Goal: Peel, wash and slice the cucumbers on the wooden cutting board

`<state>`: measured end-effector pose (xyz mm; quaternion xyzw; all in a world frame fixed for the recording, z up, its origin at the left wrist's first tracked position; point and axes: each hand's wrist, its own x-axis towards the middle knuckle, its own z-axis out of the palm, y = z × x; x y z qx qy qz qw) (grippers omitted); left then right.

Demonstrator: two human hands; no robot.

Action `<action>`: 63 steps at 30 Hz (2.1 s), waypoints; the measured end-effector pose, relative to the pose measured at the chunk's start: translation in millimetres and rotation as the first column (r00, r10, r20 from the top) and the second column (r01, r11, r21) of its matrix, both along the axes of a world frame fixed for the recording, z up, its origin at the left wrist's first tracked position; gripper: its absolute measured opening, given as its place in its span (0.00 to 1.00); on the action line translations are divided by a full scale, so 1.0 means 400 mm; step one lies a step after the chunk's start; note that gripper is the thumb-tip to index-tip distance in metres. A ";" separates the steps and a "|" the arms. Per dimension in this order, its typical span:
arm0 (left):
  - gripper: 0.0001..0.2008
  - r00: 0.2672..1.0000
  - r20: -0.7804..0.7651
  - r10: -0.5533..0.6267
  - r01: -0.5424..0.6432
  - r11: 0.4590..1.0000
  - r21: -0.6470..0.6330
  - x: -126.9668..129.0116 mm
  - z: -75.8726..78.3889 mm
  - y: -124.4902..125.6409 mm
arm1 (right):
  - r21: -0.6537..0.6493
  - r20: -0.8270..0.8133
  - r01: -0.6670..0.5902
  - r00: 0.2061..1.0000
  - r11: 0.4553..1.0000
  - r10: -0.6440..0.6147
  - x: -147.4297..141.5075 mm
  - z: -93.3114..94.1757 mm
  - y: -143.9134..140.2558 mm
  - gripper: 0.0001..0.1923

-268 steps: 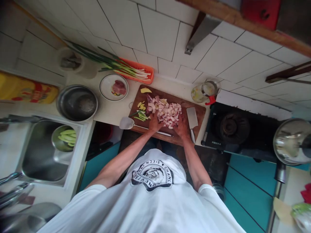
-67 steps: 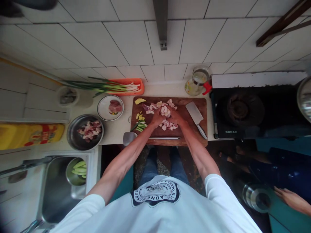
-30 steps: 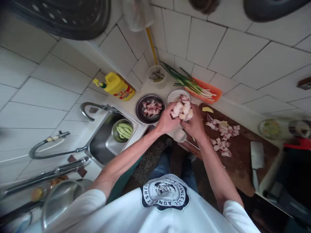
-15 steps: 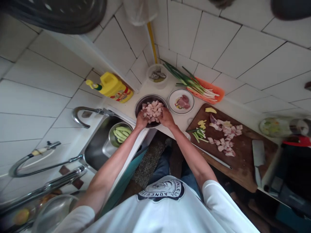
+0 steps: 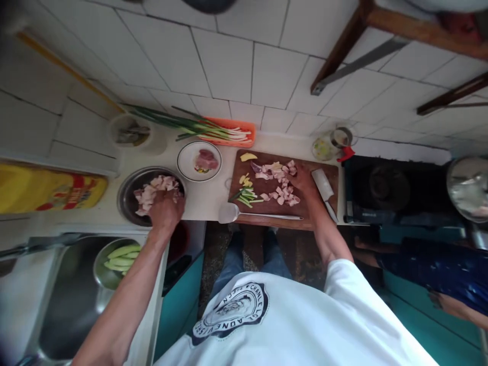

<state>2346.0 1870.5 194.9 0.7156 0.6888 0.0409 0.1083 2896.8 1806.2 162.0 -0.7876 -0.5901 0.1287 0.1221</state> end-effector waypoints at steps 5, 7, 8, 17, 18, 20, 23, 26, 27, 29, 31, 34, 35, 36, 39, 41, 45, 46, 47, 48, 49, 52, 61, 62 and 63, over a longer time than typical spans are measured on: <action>0.24 0.843 0.206 -0.496 0.507 0.862 -0.002 0.398 0.011 0.034 | -0.134 -0.025 -0.115 0.993 0.984 0.113 0.000 -0.035 0.097 0.49; 0.30 0.777 0.186 -0.602 0.612 0.791 0.003 0.550 -0.003 0.054 | -0.147 0.022 -0.211 0.976 0.966 0.216 -0.030 -0.037 0.103 0.51; 0.34 0.767 0.146 -0.625 0.633 0.774 -0.008 0.615 -0.011 0.064 | -0.156 0.044 -0.251 0.964 0.955 0.261 -0.040 -0.036 0.097 0.51; 0.27 0.812 -0.081 -0.579 0.561 0.810 -0.171 0.810 -0.070 0.118 | -0.163 0.078 -0.215 0.970 0.963 0.229 -0.009 -0.034 0.005 0.49; 0.27 0.823 -0.057 -0.565 0.548 0.817 -0.178 0.812 -0.077 0.118 | -0.165 0.084 -0.177 0.978 0.970 0.193 -0.015 -0.033 0.008 0.51; 0.27 0.850 0.008 -0.527 0.518 0.833 -0.192 0.818 -0.090 0.117 | -0.178 0.075 -0.139 0.985 0.974 0.154 -0.031 -0.031 0.019 0.52; 0.25 0.876 0.144 -0.461 0.481 0.859 -0.174 0.828 -0.108 0.117 | -0.147 0.012 -0.138 0.990 0.979 0.141 -0.034 -0.030 0.018 0.49; 0.17 0.848 0.406 -0.342 0.425 0.895 -0.133 0.826 -0.113 0.122 | -0.014 -0.037 -0.062 0.997 0.998 0.062 0.018 -0.036 -0.053 0.44; 0.14 0.811 0.521 -0.267 0.397 0.905 -0.154 0.821 -0.109 0.123 | 0.029 -0.036 -0.009 0.999 1.000 0.010 0.045 -0.039 -0.097 0.42; 0.10 0.686 0.726 -0.042 0.337 0.903 -0.266 0.807 -0.092 0.121 | 0.063 0.004 0.140 0.990 0.988 -0.140 0.102 -0.049 -0.209 0.38; 0.14 0.505 0.838 0.209 0.328 0.851 -0.410 0.789 -0.061 0.114 | 0.040 0.086 0.279 0.956 0.960 -0.281 0.151 -0.065 -0.334 0.35; 0.22 0.244 0.866 0.436 0.459 0.735 -0.499 0.766 0.005 0.093 | -0.067 0.162 0.364 0.923 0.929 -0.350 0.193 -0.100 -0.490 0.34; 0.25 0.188 0.861 0.473 0.513 0.700 -0.497 0.762 0.028 0.085 | -0.097 0.169 0.368 0.922 0.925 -0.349 0.199 -0.111 -0.524 0.34; 0.26 0.148 0.854 0.498 0.558 0.671 -0.488 0.760 0.050 0.076 | -0.120 0.171 0.364 0.924 0.923 -0.342 0.202 -0.121 -0.547 0.34; 0.25 0.105 0.848 0.520 0.628 0.627 -0.462 0.767 0.097 0.048 | -0.142 0.174 0.340 0.933 0.930 -0.315 0.204 -0.135 -0.561 0.34; 0.21 0.111 0.860 0.498 0.634 0.631 -0.447 0.784 0.108 0.027 | -0.149 0.166 0.315 0.942 0.937 -0.291 0.202 -0.130 -0.545 0.36; 0.15 0.234 0.919 0.318 0.625 0.674 -0.393 0.855 0.079 -0.023 | -0.141 0.028 0.339 0.940 0.930 -0.339 0.194 -0.098 -0.518 0.40; 0.13 0.312 0.924 0.220 0.622 0.688 -0.374 0.885 0.064 -0.039 | -0.127 -0.034 0.372 0.925 0.919 -0.379 0.190 -0.088 -0.519 0.38; 0.12 0.405 0.909 0.097 0.617 0.705 -0.350 0.920 0.047 -0.057 | -0.109 -0.103 0.409 0.902 0.906 -0.420 0.186 -0.079 -0.524 0.36; 0.11 0.499 0.865 -0.043 0.614 0.722 -0.318 0.959 0.028 -0.078 | -0.087 -0.173 0.445 0.874 0.891 -0.454 0.182 -0.071 -0.532 0.34; 0.10 0.579 0.794 -0.185 0.617 0.737 -0.278 1.002 0.010 -0.102 | -0.065 -0.237 0.479 0.845 0.875 -0.480 0.179 -0.064 -0.544 0.32; 0.14 0.689 0.542 -0.480 0.641 0.753 -0.148 1.131 -0.045 -0.190 | -0.005 -0.344 0.550 0.783 0.835 -0.518 0.170 -0.048 -0.592 0.30; 0.22 0.704 0.263 -0.660 0.694 0.718 -0.058 1.176 -0.162 -0.335 | -0.162 -0.198 0.431 0.867 0.888 -0.457 0.159 0.013 -0.700 0.25; 0.22 0.697 0.277 -0.661 0.695 0.718 -0.034 1.165 -0.167 -0.335 | -0.182 -0.182 0.406 0.881 0.895 -0.437 0.156 0.021 -0.694 0.24; 0.21 0.681 0.303 -0.667 0.704 0.710 -0.019 1.160 -0.171 -0.335 | -0.201 -0.166 0.384 0.893 0.901 -0.418 0.154 0.027 -0.685 0.24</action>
